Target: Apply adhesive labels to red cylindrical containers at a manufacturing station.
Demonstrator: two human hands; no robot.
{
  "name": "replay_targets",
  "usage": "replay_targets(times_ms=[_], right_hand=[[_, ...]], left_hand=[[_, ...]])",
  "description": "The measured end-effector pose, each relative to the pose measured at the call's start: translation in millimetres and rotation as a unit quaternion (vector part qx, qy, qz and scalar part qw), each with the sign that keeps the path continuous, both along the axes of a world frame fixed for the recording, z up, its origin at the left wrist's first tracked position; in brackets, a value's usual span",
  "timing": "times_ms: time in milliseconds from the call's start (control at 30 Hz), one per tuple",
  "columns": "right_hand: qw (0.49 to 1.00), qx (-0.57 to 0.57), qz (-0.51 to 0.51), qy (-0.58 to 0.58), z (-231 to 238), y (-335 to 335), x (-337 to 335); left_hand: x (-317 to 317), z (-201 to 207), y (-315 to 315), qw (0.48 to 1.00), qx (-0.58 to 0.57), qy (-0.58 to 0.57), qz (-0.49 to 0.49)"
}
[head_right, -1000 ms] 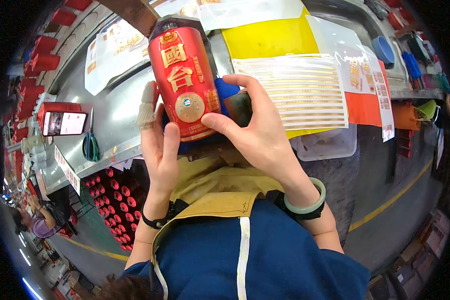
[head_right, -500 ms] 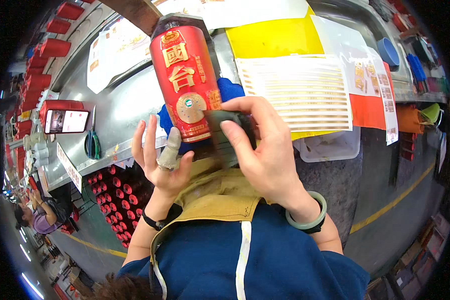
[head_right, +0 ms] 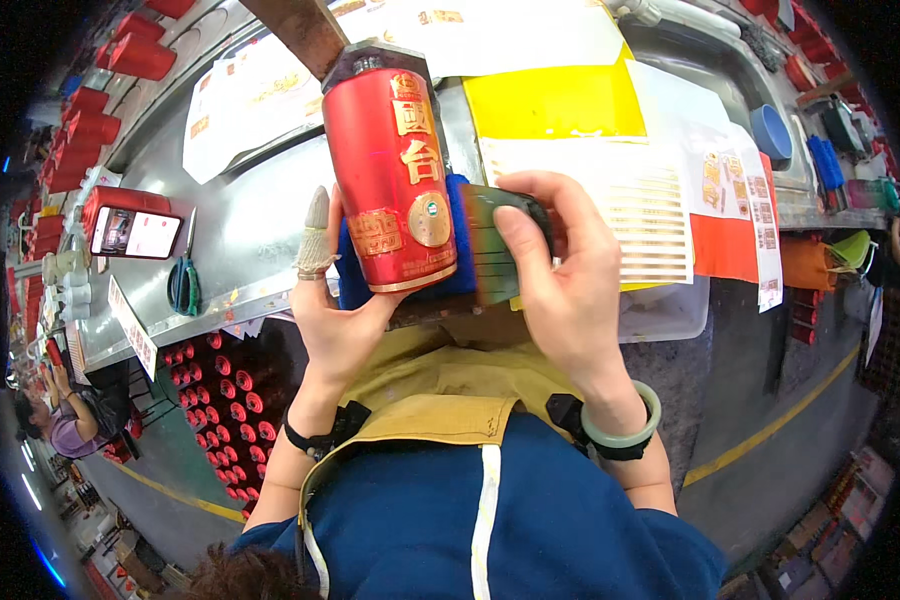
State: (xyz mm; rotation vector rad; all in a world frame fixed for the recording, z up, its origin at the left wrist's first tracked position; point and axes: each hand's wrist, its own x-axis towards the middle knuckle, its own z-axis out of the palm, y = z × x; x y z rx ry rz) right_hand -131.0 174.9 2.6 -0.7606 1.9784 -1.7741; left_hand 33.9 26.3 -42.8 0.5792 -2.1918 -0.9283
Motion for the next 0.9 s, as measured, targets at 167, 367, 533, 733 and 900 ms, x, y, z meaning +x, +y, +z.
replay_targets(times_ms=[167, 367, 533, 733, 900], right_hand=[[0.995, 0.060, 0.036, 0.074, 3, -17, 5], [0.998, 0.016, -0.009, 0.059, -7, -14, -19], [0.989, -0.050, 0.058, -0.129, -3, -17, -10], [0.968, 0.100, 0.121, 0.197, -3, -12, 10], [0.957, 0.142, 0.109, 0.230, -25, -28, 3]], left_hand=[[-1, 3, 3, 0.997, 0.068, 0.034, -0.001], [-3, 18, 4, 0.999, 0.034, 0.013, -0.013], [1, 25, 0, 0.988, 0.137, 0.013, -0.075], [-6, 39, -24, 0.817, 0.544, 0.133, -0.138], [-9, 48, -42, 0.786, 0.587, 0.105, -0.162]])
